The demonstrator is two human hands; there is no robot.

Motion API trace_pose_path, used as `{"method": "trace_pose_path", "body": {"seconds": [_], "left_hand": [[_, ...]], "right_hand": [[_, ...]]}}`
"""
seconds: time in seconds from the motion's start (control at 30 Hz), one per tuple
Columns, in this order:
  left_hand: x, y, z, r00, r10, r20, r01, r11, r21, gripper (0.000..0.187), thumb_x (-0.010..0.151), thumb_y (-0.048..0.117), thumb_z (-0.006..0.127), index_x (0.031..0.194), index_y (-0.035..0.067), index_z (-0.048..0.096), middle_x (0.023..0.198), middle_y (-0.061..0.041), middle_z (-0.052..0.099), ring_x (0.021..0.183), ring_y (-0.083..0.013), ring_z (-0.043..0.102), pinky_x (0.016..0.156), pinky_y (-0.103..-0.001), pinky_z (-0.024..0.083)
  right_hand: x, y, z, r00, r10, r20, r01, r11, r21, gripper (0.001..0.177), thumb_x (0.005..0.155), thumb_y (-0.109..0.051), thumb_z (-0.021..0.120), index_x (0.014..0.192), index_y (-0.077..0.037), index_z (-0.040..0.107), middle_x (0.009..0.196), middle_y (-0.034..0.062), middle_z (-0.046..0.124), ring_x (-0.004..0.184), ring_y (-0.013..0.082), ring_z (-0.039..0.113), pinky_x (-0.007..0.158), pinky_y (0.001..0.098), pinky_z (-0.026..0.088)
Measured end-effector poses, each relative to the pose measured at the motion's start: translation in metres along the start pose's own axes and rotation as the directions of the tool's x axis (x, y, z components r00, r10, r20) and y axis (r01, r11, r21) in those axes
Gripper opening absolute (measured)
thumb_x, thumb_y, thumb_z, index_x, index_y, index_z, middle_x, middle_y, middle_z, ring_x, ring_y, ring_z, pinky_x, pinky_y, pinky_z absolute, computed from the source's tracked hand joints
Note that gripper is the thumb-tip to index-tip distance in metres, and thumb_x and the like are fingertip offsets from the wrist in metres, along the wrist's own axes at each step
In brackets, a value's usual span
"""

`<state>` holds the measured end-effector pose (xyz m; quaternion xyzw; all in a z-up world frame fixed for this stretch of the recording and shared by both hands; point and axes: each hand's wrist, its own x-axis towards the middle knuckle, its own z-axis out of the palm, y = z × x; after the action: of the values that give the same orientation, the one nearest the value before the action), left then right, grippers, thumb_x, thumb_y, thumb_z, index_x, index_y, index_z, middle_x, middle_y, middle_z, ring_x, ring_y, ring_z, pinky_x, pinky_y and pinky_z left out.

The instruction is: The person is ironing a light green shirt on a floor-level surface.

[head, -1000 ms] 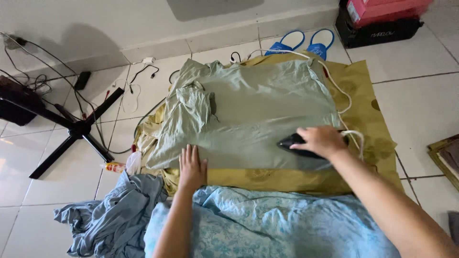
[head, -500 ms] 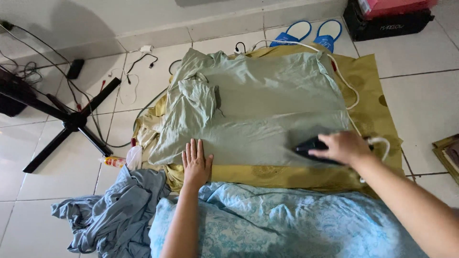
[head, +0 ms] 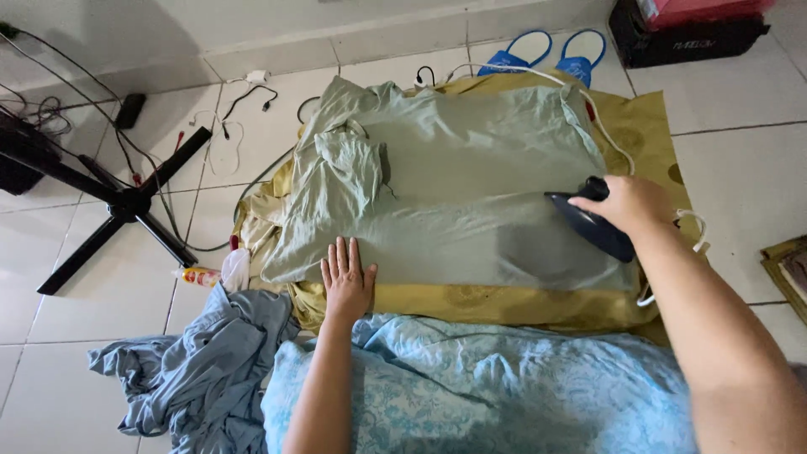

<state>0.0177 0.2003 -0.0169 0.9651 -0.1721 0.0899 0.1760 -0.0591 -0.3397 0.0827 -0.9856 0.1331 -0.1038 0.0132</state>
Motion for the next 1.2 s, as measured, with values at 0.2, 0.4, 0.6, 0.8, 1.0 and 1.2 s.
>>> {"method": "trace_pose_path", "body": {"seconds": [0.2,0.4,0.6,0.8,1.0,1.2], "left_hand": [[-0.001,0.001,0.001,1.0,-0.023,0.021,0.023,1.0,-0.013,0.076,0.1,0.046,0.051,0.161,0.008,0.025,0.169,-0.02,0.019,0.156,-0.0396,0.014,0.123,-0.057,0.01],[0.002,0.003,-0.002,0.999,-0.024,0.031,0.023,1.0,0.007,0.076,0.1,0.045,0.051,0.161,0.008,0.025,0.169,-0.02,0.018,0.156,-0.0405,0.013,0.123,-0.058,0.009],[0.002,0.003,0.0,0.999,-0.029,0.037,0.03,0.999,-0.017,0.076,0.1,0.046,0.051,0.162,0.009,0.024,0.169,-0.02,0.018,0.156,-0.0402,0.013,0.123,-0.057,0.008],[-0.002,0.004,-0.006,0.999,-0.022,0.024,0.023,0.999,-0.041,0.075,0.101,0.046,0.051,0.161,0.009,0.026,0.169,-0.02,0.019,0.156,-0.0399,0.013,0.124,-0.056,0.008],[0.0,0.006,-0.007,1.0,-0.027,0.013,0.028,0.998,-0.061,0.075,0.1,0.045,0.052,0.161,0.009,0.027,0.168,-0.02,0.021,0.156,-0.0395,0.015,0.124,-0.056,0.008],[0.005,0.005,-0.008,1.0,-0.016,-0.004,0.016,0.999,-0.047,0.076,0.099,0.045,0.053,0.161,0.009,0.027,0.168,-0.02,0.021,0.155,-0.0399,0.015,0.123,-0.056,0.009]], "right_hand": [[-0.079,-0.009,0.002,0.992,-0.124,-0.012,0.123,0.991,-0.058,0.072,0.077,-0.08,0.067,0.104,-0.015,0.077,0.08,0.0154,0.075,0.074,0.0316,0.074,0.064,0.0446,0.059],[-0.095,-0.012,-0.013,0.977,-0.18,-0.114,0.18,0.984,-0.01,0.064,0.073,-0.076,0.065,0.092,-0.015,0.074,0.075,0.0118,0.072,0.07,0.0324,0.071,0.059,0.0449,0.056],[-0.108,0.005,0.006,0.944,-0.328,0.028,0.329,0.94,-0.088,0.064,0.078,-0.078,0.06,0.091,-0.016,0.07,0.071,0.0068,0.07,0.068,0.0286,0.071,0.056,0.0427,0.055],[-0.053,0.037,0.022,0.995,-0.016,0.103,0.021,0.999,-0.046,0.073,0.08,-0.08,0.064,0.113,-0.014,0.072,0.07,0.0122,0.07,0.06,0.0277,0.07,0.057,0.0408,0.057],[-0.031,-0.076,-0.054,0.996,-0.086,0.002,0.084,0.982,0.171,0.068,0.08,-0.077,0.067,0.1,-0.012,0.071,0.074,0.0105,0.07,0.061,0.0271,0.069,0.059,0.0436,0.057],[-0.081,-0.161,-0.004,0.946,-0.324,0.004,0.32,0.935,0.153,0.062,0.078,-0.075,0.066,0.077,-0.013,0.064,0.059,0.009,0.064,0.052,0.0296,0.062,0.049,0.0465,0.05]]}}
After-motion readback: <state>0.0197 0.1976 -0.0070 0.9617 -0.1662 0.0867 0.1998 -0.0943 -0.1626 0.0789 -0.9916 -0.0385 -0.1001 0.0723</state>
